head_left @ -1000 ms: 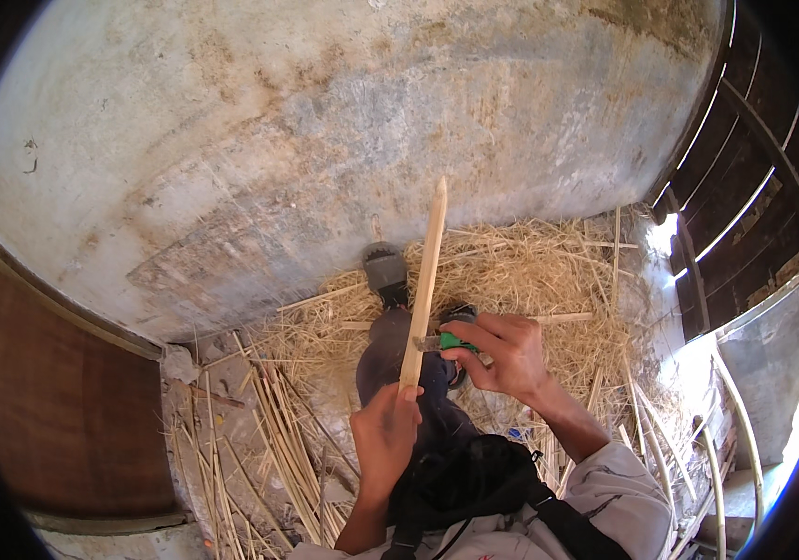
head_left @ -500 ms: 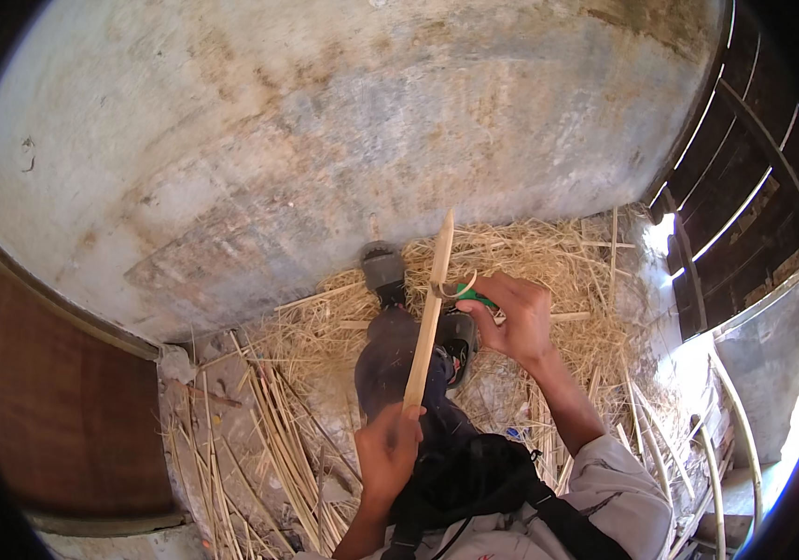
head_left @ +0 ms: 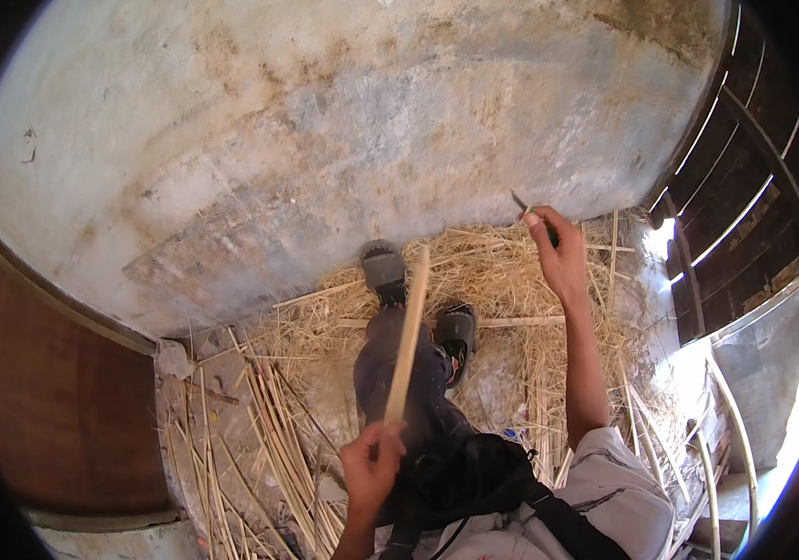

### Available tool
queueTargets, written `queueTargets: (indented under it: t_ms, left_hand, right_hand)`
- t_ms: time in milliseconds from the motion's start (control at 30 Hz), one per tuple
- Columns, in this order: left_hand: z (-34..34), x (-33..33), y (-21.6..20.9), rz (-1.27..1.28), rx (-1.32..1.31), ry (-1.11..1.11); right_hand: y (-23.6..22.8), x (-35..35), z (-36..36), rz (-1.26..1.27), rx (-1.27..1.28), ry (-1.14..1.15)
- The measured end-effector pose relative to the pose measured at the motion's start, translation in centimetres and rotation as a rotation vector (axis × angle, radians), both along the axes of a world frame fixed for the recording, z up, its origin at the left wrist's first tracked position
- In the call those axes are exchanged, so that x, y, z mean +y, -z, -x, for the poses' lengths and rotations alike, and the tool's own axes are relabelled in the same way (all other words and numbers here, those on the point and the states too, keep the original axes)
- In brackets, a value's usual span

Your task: The person scrapes a long bamboo pole with a green utility knife, removing thin outer layers while standing over a floor covered in straw and wood shavings.

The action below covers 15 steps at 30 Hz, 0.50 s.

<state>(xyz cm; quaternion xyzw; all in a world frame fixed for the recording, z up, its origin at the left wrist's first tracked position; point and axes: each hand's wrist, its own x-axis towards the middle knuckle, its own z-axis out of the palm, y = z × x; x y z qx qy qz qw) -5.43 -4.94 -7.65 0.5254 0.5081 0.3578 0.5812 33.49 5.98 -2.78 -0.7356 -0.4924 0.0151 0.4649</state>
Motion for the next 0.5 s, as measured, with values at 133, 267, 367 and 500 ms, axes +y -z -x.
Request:
queueTargets:
  t_ms: [133,267,367,500]
  left_hand:
    - [-0.6,2.2,-0.3,-0.078,-0.007,-0.049]
    - [-2.4,3.4,-0.5,-0.169,-0.028,-0.028]
    - [-3.7,3.7,-1.6,-0.154,-0.03,-0.036]
    - [-4.9,4.1,-2.1,-0.229,0.01,-0.045]
  right_hand:
    - [-0.5,-2.0,4.2,0.104,0.014,-0.197]
    - [1.5,-3.7,8.3,-0.166,-0.037,-0.496]
    - [1.0,-5.0,11.1,-0.191,-0.177,-0.599]
    - [1.2,-5.9,12.5,-0.137,-0.296,-0.633]
